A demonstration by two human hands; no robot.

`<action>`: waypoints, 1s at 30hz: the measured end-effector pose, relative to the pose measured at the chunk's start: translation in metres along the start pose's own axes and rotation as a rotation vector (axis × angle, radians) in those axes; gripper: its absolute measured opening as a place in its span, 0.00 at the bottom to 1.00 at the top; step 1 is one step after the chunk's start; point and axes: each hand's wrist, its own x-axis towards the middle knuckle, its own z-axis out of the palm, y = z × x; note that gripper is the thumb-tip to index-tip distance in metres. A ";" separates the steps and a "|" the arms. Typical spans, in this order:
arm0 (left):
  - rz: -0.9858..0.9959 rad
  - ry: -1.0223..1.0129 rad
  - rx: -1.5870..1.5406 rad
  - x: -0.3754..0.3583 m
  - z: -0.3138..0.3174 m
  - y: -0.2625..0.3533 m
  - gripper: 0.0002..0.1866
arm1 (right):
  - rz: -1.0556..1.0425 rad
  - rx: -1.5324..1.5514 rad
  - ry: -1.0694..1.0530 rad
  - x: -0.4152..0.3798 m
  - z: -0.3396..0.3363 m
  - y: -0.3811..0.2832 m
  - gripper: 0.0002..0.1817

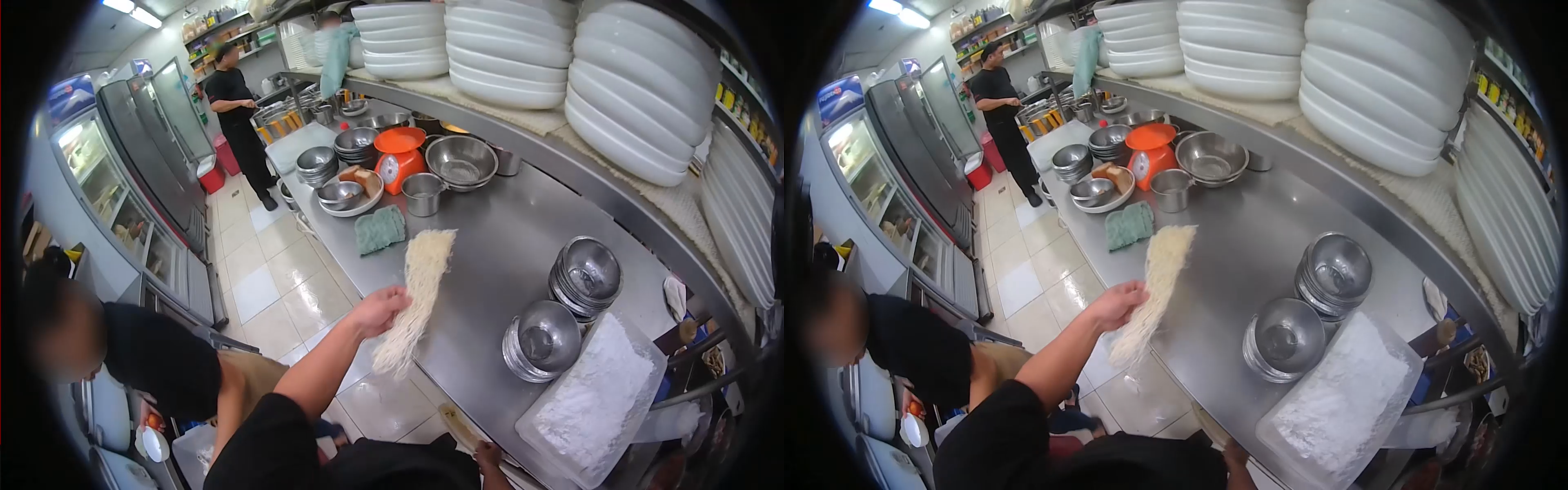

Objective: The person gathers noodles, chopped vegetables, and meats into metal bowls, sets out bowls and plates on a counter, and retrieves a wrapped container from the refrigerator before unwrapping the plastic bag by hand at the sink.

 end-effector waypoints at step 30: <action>0.541 -0.193 1.541 0.270 0.050 0.102 0.26 | 0.215 -0.410 -0.184 -0.166 0.036 -0.140 0.09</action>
